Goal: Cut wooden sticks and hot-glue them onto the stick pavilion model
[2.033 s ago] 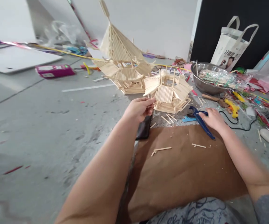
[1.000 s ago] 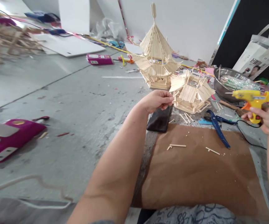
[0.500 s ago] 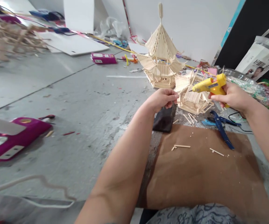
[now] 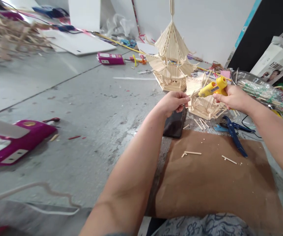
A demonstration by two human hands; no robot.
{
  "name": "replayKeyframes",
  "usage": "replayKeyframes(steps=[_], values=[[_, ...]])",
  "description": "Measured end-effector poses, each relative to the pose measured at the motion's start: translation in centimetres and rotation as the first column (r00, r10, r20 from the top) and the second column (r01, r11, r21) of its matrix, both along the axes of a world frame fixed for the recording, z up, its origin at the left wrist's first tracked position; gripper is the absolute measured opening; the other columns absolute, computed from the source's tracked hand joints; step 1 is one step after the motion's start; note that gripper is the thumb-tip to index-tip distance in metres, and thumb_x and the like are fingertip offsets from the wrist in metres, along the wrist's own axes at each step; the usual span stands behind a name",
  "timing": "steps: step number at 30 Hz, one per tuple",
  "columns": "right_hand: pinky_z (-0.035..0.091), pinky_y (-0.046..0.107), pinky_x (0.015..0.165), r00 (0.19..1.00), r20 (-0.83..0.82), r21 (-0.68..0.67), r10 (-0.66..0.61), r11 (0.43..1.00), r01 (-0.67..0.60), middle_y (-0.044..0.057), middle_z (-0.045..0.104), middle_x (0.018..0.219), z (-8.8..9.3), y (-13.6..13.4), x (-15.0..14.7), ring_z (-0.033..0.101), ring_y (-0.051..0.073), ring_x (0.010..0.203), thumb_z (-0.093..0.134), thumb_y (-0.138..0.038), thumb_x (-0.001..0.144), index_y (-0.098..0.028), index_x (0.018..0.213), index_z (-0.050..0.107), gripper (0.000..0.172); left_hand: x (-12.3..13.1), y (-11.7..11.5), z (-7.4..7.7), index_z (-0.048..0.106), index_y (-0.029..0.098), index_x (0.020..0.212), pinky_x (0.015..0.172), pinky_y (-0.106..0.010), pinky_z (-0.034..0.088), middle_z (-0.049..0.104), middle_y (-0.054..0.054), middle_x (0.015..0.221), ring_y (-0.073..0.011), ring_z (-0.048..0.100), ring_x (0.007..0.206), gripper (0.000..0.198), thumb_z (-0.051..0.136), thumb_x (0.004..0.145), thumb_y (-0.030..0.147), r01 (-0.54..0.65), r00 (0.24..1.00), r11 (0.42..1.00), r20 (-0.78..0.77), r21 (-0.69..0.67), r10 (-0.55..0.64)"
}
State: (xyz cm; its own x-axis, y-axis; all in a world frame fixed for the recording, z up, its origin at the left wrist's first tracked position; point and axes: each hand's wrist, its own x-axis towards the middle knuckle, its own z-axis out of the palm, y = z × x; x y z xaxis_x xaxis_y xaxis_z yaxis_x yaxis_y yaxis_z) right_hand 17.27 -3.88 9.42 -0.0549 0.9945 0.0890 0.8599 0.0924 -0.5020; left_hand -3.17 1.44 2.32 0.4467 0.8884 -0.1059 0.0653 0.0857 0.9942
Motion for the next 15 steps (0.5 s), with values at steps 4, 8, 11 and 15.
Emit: replayKeyframes(steps=[4,8,11,15], values=[[0.042,0.029,0.056,0.999,0.034,0.004,0.004,1.0,-0.004,0.005,0.059,0.076,0.1,0.06,-0.23,0.054,0.016,0.066,0.058,-0.037,0.073,-0.018,0.093,0.058,0.028,0.03,0.06,-0.13,0.05,0.013,0.062,0.038,-0.018,0.021,0.051,0.005,0.049,0.0009,0.035,0.034,0.019,0.06,0.076,0.02,0.001,1.0,1.0,0.008,0.002,-0.001],[0.042,0.029,0.057,0.999,0.052,0.001,0.015,1.0,-0.015,0.005,0.058,0.074,0.17,0.22,-0.36,0.054,0.016,0.067,0.057,-0.038,0.074,-0.017,0.093,0.059,0.028,0.05,0.15,-0.21,0.05,0.013,0.063,0.038,-0.019,0.02,0.051,0.005,0.05,0.0006,0.035,0.034,0.019,0.06,0.077,0.02,0.001,1.0,1.0,0.007,0.001,-0.001],[0.042,0.029,0.056,0.998,0.063,0.008,0.03,1.0,-0.03,0.005,0.059,0.074,0.24,0.28,-0.47,0.054,0.016,0.067,0.057,-0.037,0.074,-0.018,0.093,0.059,0.027,0.04,0.15,-0.19,0.05,0.013,0.062,0.039,-0.019,0.02,0.051,0.004,0.05,0.0006,0.035,0.035,0.019,0.061,0.076,0.021,0.002,1.0,1.0,0.014,0.003,-0.002],[0.041,0.028,0.054,0.995,0.1,0.003,0.023,1.0,-0.023,0.004,0.06,0.071,0.46,0.16,-0.69,0.054,0.015,0.064,0.055,-0.036,0.075,-0.017,0.093,0.059,0.026,0.03,0.03,-0.03,0.05,0.013,0.062,0.04,-0.02,0.021,0.051,0.004,0.049,0.0,0.035,0.035,0.019,0.058,0.078,0.018,-0.002,1.0,1.0,0.006,0.002,0.002]])
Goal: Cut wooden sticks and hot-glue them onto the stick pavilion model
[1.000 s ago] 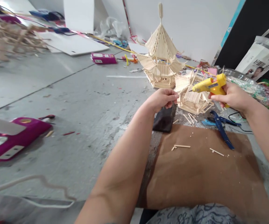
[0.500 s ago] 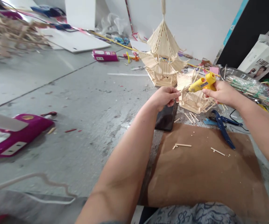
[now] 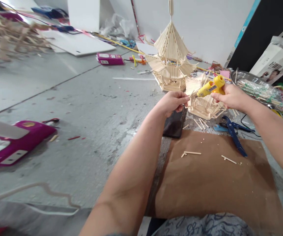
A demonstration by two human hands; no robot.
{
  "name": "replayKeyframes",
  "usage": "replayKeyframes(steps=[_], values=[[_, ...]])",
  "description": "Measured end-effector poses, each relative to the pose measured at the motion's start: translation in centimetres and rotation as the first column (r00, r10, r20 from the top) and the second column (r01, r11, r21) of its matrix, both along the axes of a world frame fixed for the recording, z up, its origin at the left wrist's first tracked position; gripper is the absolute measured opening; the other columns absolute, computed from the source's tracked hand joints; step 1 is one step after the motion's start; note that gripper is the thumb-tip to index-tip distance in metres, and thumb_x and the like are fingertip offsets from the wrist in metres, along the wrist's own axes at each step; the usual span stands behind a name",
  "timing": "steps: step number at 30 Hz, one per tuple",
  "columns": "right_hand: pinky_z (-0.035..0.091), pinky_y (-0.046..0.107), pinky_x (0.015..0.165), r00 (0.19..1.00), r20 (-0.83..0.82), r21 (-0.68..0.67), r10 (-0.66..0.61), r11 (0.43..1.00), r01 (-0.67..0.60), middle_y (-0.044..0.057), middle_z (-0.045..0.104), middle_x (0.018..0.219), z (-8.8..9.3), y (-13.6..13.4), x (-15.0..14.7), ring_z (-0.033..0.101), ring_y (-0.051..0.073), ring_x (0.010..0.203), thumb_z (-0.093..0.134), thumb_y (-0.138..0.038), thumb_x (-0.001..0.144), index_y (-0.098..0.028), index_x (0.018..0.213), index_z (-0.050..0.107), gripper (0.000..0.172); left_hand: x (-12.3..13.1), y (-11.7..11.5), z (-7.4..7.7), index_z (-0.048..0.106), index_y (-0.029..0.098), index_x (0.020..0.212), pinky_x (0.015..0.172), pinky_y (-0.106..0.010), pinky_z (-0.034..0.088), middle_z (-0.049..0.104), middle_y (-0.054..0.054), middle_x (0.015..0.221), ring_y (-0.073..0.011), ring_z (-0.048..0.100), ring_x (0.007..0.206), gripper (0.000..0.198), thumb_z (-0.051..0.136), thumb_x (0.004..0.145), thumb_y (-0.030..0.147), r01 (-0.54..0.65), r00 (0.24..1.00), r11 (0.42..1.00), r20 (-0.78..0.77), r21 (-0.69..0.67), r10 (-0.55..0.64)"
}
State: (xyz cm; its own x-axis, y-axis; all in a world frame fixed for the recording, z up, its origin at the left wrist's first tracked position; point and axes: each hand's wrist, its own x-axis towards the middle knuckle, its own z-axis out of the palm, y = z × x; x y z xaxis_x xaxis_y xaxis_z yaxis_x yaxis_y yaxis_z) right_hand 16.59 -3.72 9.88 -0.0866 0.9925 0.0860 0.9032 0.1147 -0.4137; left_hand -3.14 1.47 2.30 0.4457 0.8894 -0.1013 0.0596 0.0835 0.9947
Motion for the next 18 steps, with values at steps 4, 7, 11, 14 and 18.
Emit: replayKeyframes(steps=[4,7,11,14,18], values=[[0.041,0.028,0.053,1.0,0.005,-0.015,-0.016,1.0,0.016,0.003,0.061,0.069,0.1,-0.1,0.0,0.054,0.014,0.061,0.055,-0.036,0.075,-0.017,0.093,0.059,0.026,0.1,-0.2,0.2,0.049,0.013,0.062,0.04,-0.02,0.021,0.05,0.004,0.049,0.0,0.035,0.034,0.019,0.055,0.079,0.015,-0.007,1.0,1.0,-0.004,-0.001,0.007],[0.041,0.028,0.053,1.0,-0.006,-0.015,-0.016,1.0,0.015,0.003,0.06,0.069,0.1,0.0,0.0,0.053,0.015,0.06,0.055,-0.037,0.075,-0.017,0.095,0.059,0.028,0.1,-0.2,0.3,0.048,0.013,0.062,0.039,-0.02,0.021,0.049,0.005,0.048,0.0001,0.034,0.033,0.019,0.055,0.08,0.014,-0.012,1.0,1.0,-0.006,-0.002,0.012],[0.042,0.029,0.054,1.0,-0.006,-0.008,-0.024,1.0,0.024,0.004,0.059,0.07,0.0,0.1,0.0,0.054,0.015,0.061,0.056,-0.037,0.074,-0.017,0.098,0.058,0.031,0.1,-0.2,0.2,0.048,0.013,0.062,0.039,-0.02,0.02,0.049,0.005,0.048,0.0002,0.034,0.033,0.019,0.058,0.078,0.017,-0.014,1.0,1.0,0.001,0.002,0.014],[0.042,0.029,0.053,0.999,-0.032,-0.005,-0.026,1.0,0.026,0.004,0.059,0.07,-0.1,0.2,0.2,0.054,0.015,0.061,0.057,-0.039,0.074,-0.018,0.098,0.058,0.032,0.1,-0.1,0.1,0.049,0.013,0.061,0.039,-0.02,0.02,0.05,0.005,0.049,-0.0003,0.035,0.034,0.019,0.059,0.077,0.018,-0.008,1.0,1.0,0.009,0.008,0.008],[0.04,0.027,0.048,0.989,-0.137,-0.032,-0.059,0.998,0.055,0.003,0.059,0.068,-0.2,0.0,1.1,0.051,0.013,0.053,0.056,-0.04,0.075,-0.019,0.096,0.058,0.03,0.2,0.0,-0.1,0.049,0.013,0.061,0.039,-0.02,0.022,0.05,0.004,0.049,-0.0005,0.036,0.034,0.019,0.057,0.078,0.016,-0.004,1.0,1.0,0.013,0.001,0.004]])
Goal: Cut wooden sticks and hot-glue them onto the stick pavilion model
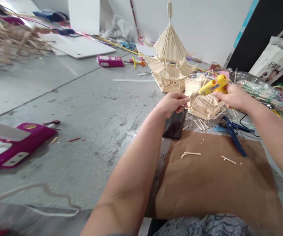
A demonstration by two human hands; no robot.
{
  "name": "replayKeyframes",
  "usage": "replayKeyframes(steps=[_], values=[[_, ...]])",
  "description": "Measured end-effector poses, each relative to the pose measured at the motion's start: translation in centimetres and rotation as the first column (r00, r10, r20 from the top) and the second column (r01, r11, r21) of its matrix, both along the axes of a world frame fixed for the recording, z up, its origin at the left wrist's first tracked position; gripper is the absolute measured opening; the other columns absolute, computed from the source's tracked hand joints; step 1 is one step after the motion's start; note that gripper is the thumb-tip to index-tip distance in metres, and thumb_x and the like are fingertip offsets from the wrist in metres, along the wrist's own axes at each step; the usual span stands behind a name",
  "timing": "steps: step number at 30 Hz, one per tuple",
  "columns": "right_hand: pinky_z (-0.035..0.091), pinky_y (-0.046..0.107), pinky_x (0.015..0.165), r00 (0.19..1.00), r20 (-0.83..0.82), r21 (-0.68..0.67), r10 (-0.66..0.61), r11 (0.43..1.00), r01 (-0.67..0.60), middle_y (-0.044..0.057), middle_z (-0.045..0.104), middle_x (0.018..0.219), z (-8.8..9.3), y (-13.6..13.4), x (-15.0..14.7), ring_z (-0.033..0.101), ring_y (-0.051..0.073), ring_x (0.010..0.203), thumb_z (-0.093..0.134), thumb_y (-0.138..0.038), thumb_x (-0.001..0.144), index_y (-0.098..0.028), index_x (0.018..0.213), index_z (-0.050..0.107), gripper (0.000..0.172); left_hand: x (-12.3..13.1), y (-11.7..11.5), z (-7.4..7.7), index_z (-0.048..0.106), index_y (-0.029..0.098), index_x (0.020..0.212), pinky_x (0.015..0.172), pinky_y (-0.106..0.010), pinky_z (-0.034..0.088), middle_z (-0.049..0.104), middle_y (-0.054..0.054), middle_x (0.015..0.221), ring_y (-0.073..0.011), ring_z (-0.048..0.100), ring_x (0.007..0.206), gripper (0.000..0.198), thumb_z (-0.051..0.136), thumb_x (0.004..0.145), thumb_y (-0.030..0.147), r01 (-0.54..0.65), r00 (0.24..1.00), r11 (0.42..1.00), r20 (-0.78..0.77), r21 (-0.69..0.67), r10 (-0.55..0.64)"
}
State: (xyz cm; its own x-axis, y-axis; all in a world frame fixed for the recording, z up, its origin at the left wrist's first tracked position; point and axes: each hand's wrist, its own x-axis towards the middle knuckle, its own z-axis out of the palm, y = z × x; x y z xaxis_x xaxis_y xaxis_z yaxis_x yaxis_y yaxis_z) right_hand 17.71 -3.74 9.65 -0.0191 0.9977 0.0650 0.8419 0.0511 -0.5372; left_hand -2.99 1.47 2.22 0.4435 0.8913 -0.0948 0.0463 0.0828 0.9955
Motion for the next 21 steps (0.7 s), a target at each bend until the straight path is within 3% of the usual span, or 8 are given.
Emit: replayKeyframes(steps=[5,14,21], values=[[0.033,0.024,0.038,0.983,-0.175,0.02,-0.057,0.998,0.062,0.002,0.059,0.07,-0.6,-0.7,1.5,0.04,0.007,0.039,0.051,-0.04,0.077,-0.019,0.088,0.056,0.024,0.1,0.1,-0.3,0.05,0.013,0.06,0.039,-0.02,0.022,0.051,0.004,0.05,-0.0003,0.036,0.034,0.02,0.057,0.078,0.016,0.003,1.0,1.0,0.008,-0.001,-0.003],[0.034,0.026,0.039,0.955,-0.286,0.023,-0.076,0.996,0.086,0.001,0.059,0.072,-1.0,-1.0,1.1,0.04,0.007,0.036,0.05,-0.037,0.078,-0.019,0.091,0.053,0.022,0.5,0.3,-0.8,0.05,0.013,0.06,0.038,-0.019,0.023,0.05,0.004,0.049,-0.0001,0.037,0.034,0.019,0.06,0.076,0.017,0.027,0.999,1.0,0.033,-0.012,-0.026],[0.038,0.024,0.038,0.786,-0.618,-0.116,-0.024,0.991,-0.061,0.0,0.056,0.069,-0.7,-2.3,1.8,0.039,0.004,0.034,0.054,-0.04,0.078,-0.019,0.08,0.052,0.022,0.5,0.3,-1.1,0.052,0.012,0.061,0.036,-0.017,0.025,0.052,0.004,0.048,0.0001,0.038,0.035,0.017,0.066,0.07,0.018,0.058,0.989,0.996,0.131,0.067,-0.066]])
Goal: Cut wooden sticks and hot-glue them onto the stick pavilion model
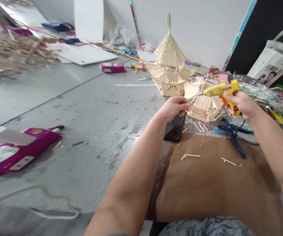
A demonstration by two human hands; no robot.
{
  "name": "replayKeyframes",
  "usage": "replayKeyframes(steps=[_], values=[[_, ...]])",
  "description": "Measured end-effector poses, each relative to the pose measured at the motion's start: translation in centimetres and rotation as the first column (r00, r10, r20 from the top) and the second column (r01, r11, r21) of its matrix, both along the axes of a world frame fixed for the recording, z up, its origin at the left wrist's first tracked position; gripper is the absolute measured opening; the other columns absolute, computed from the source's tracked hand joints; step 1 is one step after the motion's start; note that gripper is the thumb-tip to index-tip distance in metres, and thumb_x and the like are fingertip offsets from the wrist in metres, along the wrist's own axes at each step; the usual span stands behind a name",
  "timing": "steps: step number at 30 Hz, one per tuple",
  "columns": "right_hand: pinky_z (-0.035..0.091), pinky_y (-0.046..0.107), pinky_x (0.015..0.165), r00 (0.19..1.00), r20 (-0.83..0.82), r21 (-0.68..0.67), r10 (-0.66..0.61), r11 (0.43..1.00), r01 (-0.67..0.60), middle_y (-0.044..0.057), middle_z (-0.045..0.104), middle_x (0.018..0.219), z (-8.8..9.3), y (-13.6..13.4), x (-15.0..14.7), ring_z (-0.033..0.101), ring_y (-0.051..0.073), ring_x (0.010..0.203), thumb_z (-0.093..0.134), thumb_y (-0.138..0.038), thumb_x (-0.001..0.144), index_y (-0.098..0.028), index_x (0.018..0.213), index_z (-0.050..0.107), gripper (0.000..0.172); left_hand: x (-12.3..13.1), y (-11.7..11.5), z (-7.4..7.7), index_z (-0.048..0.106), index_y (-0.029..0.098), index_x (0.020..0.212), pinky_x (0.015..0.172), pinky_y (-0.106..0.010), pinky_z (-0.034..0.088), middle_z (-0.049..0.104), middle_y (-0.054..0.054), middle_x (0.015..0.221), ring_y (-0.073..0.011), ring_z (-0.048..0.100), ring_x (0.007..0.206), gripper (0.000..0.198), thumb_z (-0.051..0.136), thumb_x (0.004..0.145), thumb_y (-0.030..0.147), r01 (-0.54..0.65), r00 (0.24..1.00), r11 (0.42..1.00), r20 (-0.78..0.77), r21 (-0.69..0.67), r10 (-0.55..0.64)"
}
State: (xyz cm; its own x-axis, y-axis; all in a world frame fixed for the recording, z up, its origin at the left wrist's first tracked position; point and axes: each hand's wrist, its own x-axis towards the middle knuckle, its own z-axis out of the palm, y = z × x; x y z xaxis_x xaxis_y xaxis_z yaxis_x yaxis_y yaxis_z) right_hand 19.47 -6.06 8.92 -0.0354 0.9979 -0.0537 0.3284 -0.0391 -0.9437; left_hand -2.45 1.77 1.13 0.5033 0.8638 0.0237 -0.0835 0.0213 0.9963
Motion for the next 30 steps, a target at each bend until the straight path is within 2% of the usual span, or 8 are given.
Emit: replayKeyframes(steps=[5,14,30], values=[[0.038,0.023,0.036,0.997,-0.078,-0.018,0.011,1.0,-0.012,0.0,0.056,0.066,0.3,-0.45,0.07,0.039,0.003,0.033,0.054,-0.037,0.079,-0.017,0.078,0.052,0.021,0.07,-0.09,0.01,0.053,0.013,0.058,0.036,-0.017,0.025,0.049,0.005,0.044,-0.0006,0.038,0.034,0.017,0.066,0.07,0.015,0.005,0.999,1.0,0.039,0.001,-0.005],[0.038,0.023,0.034,0.998,-0.066,-0.025,-0.007,1.0,0.006,-0.001,0.056,0.065,-0.21,0.0,0.31,0.037,0.004,0.034,0.054,-0.041,0.078,-0.019,0.077,0.054,0.022,0.17,-0.39,0.46,0.054,0.013,0.056,0.035,-0.016,0.024,0.049,0.003,0.045,-0.0005,0.037,0.034,0.019,0.061,0.073,0.01,-0.001,1.0,1.0,0.029,-0.013,0.002],[0.037,0.023,0.034,0.998,-0.065,-0.035,-0.011,0.999,0.009,-0.002,0.055,0.064,0.01,-0.05,-0.01,0.038,0.003,0.032,0.053,-0.037,0.08,-0.017,0.077,0.053,0.02,0.17,-0.06,-0.05,0.054,0.013,0.058,0.035,-0.016,0.025,0.05,0.003,0.047,-0.0006,0.038,0.035,0.017,0.066,0.07,0.017,0.042,0.998,0.999,0.04,-0.012,-0.041]])
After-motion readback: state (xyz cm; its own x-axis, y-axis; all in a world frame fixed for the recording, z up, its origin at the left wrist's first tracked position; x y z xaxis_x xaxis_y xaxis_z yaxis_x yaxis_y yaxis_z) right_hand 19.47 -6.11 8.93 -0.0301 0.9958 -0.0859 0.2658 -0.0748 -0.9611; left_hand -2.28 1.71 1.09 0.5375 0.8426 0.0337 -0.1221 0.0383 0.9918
